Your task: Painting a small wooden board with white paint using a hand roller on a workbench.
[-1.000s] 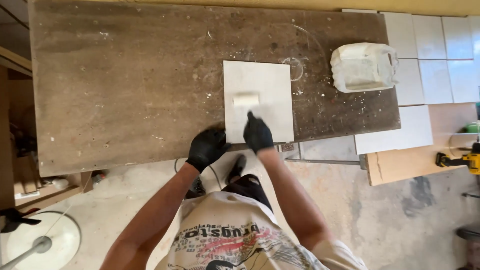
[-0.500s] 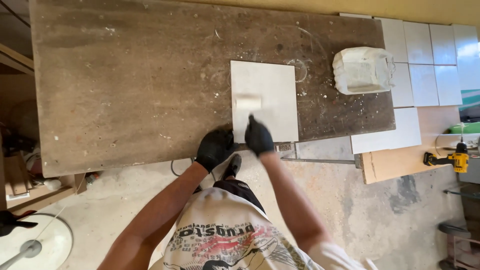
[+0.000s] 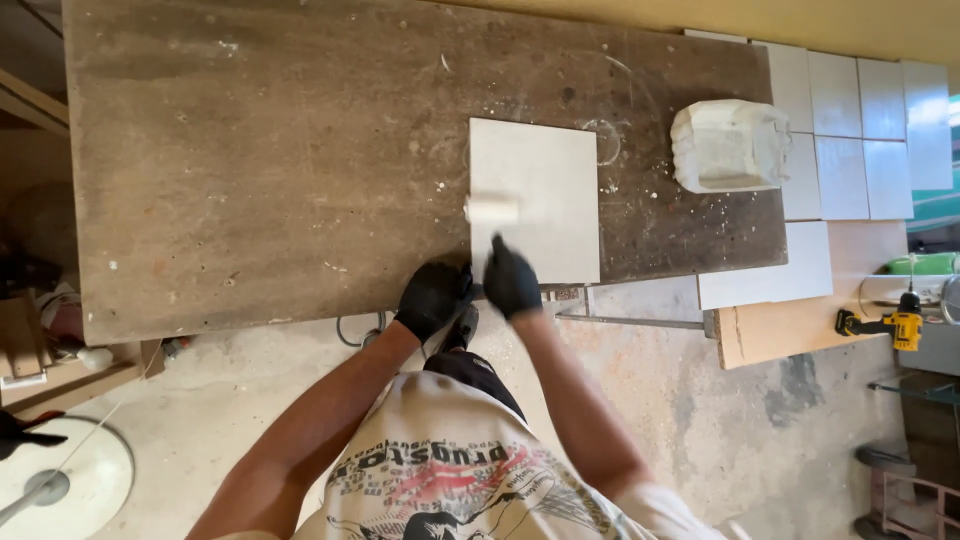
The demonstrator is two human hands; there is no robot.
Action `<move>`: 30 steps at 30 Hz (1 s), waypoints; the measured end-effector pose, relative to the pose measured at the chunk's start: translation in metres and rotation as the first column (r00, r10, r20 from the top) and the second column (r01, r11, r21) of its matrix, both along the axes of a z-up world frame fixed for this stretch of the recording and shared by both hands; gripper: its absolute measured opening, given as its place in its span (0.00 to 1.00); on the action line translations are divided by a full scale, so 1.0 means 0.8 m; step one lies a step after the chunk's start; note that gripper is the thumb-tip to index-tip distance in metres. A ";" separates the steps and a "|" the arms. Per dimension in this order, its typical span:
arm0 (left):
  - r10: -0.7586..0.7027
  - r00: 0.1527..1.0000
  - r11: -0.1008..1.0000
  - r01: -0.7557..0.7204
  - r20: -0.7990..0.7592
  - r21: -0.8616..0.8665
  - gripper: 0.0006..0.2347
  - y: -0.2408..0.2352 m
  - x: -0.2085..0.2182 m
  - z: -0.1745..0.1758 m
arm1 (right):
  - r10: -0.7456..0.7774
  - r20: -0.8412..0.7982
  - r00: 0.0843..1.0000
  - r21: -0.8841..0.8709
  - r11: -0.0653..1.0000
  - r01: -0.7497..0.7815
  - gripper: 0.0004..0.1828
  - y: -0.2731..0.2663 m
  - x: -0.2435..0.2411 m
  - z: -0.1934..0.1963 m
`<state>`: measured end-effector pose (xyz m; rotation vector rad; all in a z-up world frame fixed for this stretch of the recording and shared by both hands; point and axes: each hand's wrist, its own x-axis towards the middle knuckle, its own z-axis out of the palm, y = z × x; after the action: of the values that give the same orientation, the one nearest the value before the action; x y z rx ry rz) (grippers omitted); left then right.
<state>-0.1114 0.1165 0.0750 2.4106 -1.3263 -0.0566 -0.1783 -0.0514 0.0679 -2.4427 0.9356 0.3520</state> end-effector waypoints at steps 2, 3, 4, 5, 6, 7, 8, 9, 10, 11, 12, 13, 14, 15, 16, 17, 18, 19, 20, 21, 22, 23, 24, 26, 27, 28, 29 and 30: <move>-0.125 0.991 0.975 0.113 -0.054 -0.191 0.14 -0.006 0.017 -0.034 | 0.078 0.168 0.983 -0.168 0.985 -0.049 0.28 -0.051 0.062 -0.047; -0.250 0.964 0.905 0.201 -0.087 -0.374 0.14 -0.007 0.026 -0.051 | 0.184 0.310 0.933 -0.335 0.939 -0.074 0.26 -0.074 0.095 -0.071; -0.248 0.964 0.908 0.199 -0.090 -0.369 0.14 -0.005 0.028 -0.043 | 0.184 0.310 0.933 -0.329 0.941 -0.076 0.26 -0.057 0.078 -0.057; -0.220 0.973 0.905 0.231 0.072 -0.358 0.13 -0.004 0.031 -0.036 | 0.168 0.265 0.950 -0.252 0.963 -0.100 0.28 -0.040 0.062 -0.043; -0.190 0.954 0.899 0.265 0.234 -0.350 0.11 -0.009 0.034 -0.028 | 0.155 0.215 0.964 -0.180 0.977 -0.117 0.29 -0.030 0.046 -0.027; -0.192 0.953 0.897 0.266 0.232 -0.352 0.11 -0.008 0.033 -0.043 | 0.152 0.213 0.965 -0.182 0.977 -0.114 0.29 -0.001 0.008 -0.021; -0.183 0.948 0.870 0.280 0.262 -0.407 0.08 -0.008 0.029 -0.058 | 0.160 0.219 0.962 -0.198 0.973 -0.117 0.29 0.028 -0.032 -0.014; -0.171 0.941 0.839 0.294 0.291 -0.459 0.07 -0.007 0.024 -0.074 | 0.168 0.225 0.960 -0.214 0.969 -0.119 0.29 0.056 -0.072 -0.008; -0.166 0.942 0.840 0.289 0.290 -0.459 0.07 -0.009 0.024 -0.074 | 0.173 0.224 0.959 -0.214 0.969 -0.125 0.29 0.046 -0.062 -0.023; -0.139 0.953 0.825 0.261 0.268 -0.501 0.09 -0.011 0.024 -0.074 | 0.175 0.182 0.968 -0.199 0.970 -0.138 0.30 0.036 -0.054 -0.038; -0.122 0.962 0.807 0.240 0.246 -0.540 0.12 -0.012 0.021 -0.075 | 0.168 0.141 0.976 -0.182 0.973 -0.141 0.32 0.028 -0.049 -0.054; -0.126 0.961 0.807 0.244 0.246 -0.538 0.12 -0.011 0.023 -0.081 | 0.164 0.142 0.976 -0.180 0.974 -0.137 0.32 0.011 -0.016 -0.047; -0.122 0.945 0.830 0.266 0.304 -0.491 0.10 -0.012 0.024 -0.087 | 0.191 0.216 0.957 -0.237 0.962 -0.138 0.29 -0.008 0.016 -0.039; -0.120 0.925 0.851 0.284 0.361 -0.442 0.08 -0.013 0.026 -0.094 | 0.221 0.287 0.932 -0.293 0.947 -0.134 0.27 -0.028 0.049 -0.032; -0.122 0.926 0.853 0.282 0.356 -0.440 0.08 -0.013 0.025 -0.088 | 0.220 0.284 0.933 -0.289 0.948 -0.136 0.27 -0.025 0.045 -0.014; -0.123 0.926 0.856 0.281 0.358 -0.433 0.06 -0.014 0.024 -0.083 | 0.137 0.183 0.974 -0.194 0.976 -0.101 0.28 -0.023 0.043 0.004; -0.127 0.923 0.856 0.287 0.364 -0.430 0.05 -0.018 0.029 -0.079 | 0.056 0.075 0.996 -0.108 0.993 -0.047 0.29 -0.023 0.043 0.021; -0.132 0.922 0.854 0.292 0.364 -0.431 0.05 -0.015 0.028 -0.082 | 0.050 0.074 0.996 -0.109 0.993 -0.041 0.29 0.003 -0.004 0.014; -0.132 0.923 0.840 0.298 0.362 -0.453 0.06 -0.014 0.027 -0.084 | 0.136 0.107 0.985 -0.217 0.970 -0.110 0.29 0.027 -0.050 0.008; -0.131 0.923 0.826 0.303 0.361 -0.476 0.06 -0.013 0.026 -0.085 | 0.224 0.129 0.966 -0.323 0.931 -0.172 0.30 0.052 -0.097 0.003; -0.123 0.924 0.827 0.297 0.362 -0.477 0.06 -0.014 0.026 -0.086 | 0.232 0.130 0.964 -0.325 0.928 -0.180 0.30 0.050 -0.095 0.003; -0.104 0.923 0.816 0.292 0.370 -0.500 0.07 -0.014 0.024 -0.086 | 0.170 0.076 0.983 -0.254 0.956 -0.145 0.29 0.049 -0.093 0.003; -0.095 0.922 0.804 0.292 0.374 -0.517 0.09 -0.009 0.021 -0.086 | 0.101 0.015 0.995 -0.178 0.979 -0.097 0.29 0.055 -0.095 0.004; -0.093 0.925 0.822 0.281 0.369 -0.496 0.11 -0.009 0.016 -0.100 | 0.118 0.083 0.989 -0.190 0.976 -0.101 0.29 0.008 -0.025 -0.017; -0.090 0.926 0.836 0.270 0.367 -0.478 0.13 -0.012 0.013 -0.106 | 0.136 0.152 0.979 -0.209 0.972 -0.103 0.28 -0.018 0.009 -0.026; -0.091 0.926 0.835 0.272 0.367 -0.478 0.13 -0.014 0.011 -0.096 | 0.135 0.152 0.979 -0.210 0.972 -0.101 0.28 -0.024 0.014 -0.016; -0.076 0.950 0.830 0.229 0.303 -0.508 0.15 -0.016 0.011 -0.087 | 0.158 0.191 0.969 -0.249 0.963 -0.108 0.27 -0.029 0.019 -0.005; -0.062 0.970 0.829 0.181 0.236 -0.530 0.17 -0.013 0.011 -0.078 | 0.182 0.227 0.957 -0.282 0.953 -0.115 0.25 -0.029 0.025 0.002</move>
<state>-0.1022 0.1061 0.0124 1.8739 -1.3553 0.4946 -0.1580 -0.0747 0.0699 -2.7308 0.7282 -0.0395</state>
